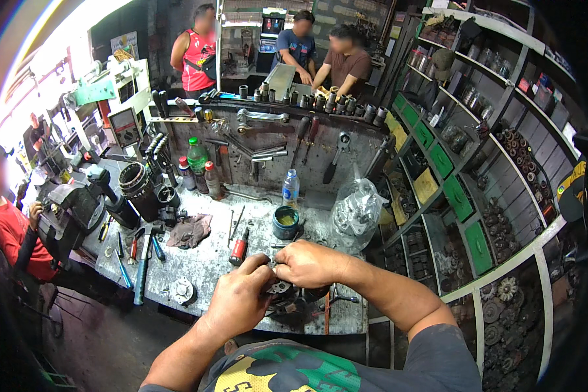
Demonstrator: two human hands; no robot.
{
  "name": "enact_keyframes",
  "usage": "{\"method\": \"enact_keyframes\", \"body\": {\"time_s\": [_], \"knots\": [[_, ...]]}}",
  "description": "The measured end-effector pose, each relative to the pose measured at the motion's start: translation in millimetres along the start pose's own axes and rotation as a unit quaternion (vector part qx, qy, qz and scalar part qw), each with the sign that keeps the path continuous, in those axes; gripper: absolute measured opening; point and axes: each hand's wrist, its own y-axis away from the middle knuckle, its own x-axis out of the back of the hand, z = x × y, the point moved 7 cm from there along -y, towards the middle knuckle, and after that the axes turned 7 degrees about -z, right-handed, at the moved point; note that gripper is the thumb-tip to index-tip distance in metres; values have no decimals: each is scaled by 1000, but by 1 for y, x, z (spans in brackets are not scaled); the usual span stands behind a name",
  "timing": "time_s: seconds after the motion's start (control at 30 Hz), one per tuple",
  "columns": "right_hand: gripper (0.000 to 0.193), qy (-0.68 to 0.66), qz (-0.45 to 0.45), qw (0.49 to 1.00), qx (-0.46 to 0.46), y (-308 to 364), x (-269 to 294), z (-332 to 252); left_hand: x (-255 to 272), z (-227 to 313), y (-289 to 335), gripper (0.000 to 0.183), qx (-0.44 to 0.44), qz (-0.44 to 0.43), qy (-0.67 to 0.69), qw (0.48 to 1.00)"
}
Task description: The person assembles a small electric motor on a workbench, inserting a rotor into a stator, attaching end caps, and connecting wires. They handle various small parts and tools, including a screwdriver and a rag, while other people work nearby.
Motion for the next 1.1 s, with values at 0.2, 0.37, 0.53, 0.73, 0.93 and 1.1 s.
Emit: {"method": "enact_keyframes", "body": {"time_s": [0.2, 0.37, 0.53, 0.73, 0.93, 1.1], "knots": [[36, -74, -8, 997, 8, 8, -3, 3, -11, 1, 13, 39, -22, 68, -25, 997], [34, -68, -23, 997, -1, 5, -10, 14, -15, 2, 17, 40, 2, 71, -37, 997], [33, -78, -23, 997, -9, 6, -9, 14, -13, 5, 15, 43, 16, 42, -68, 997], [36, -100, 6, 995, 17, 10, -7, 10, -17, 4, 14, 42, 37, 68, -41, 996], [36, -65, 28, 997, 10, 8, -9, 10, -23, -5, 10, 41, 66, -7, 27, 997], [37, -71, 29, 997, 6, 7, -7, 8, -25, -7, 8, 41, 73, -24, 21, 997]]}}
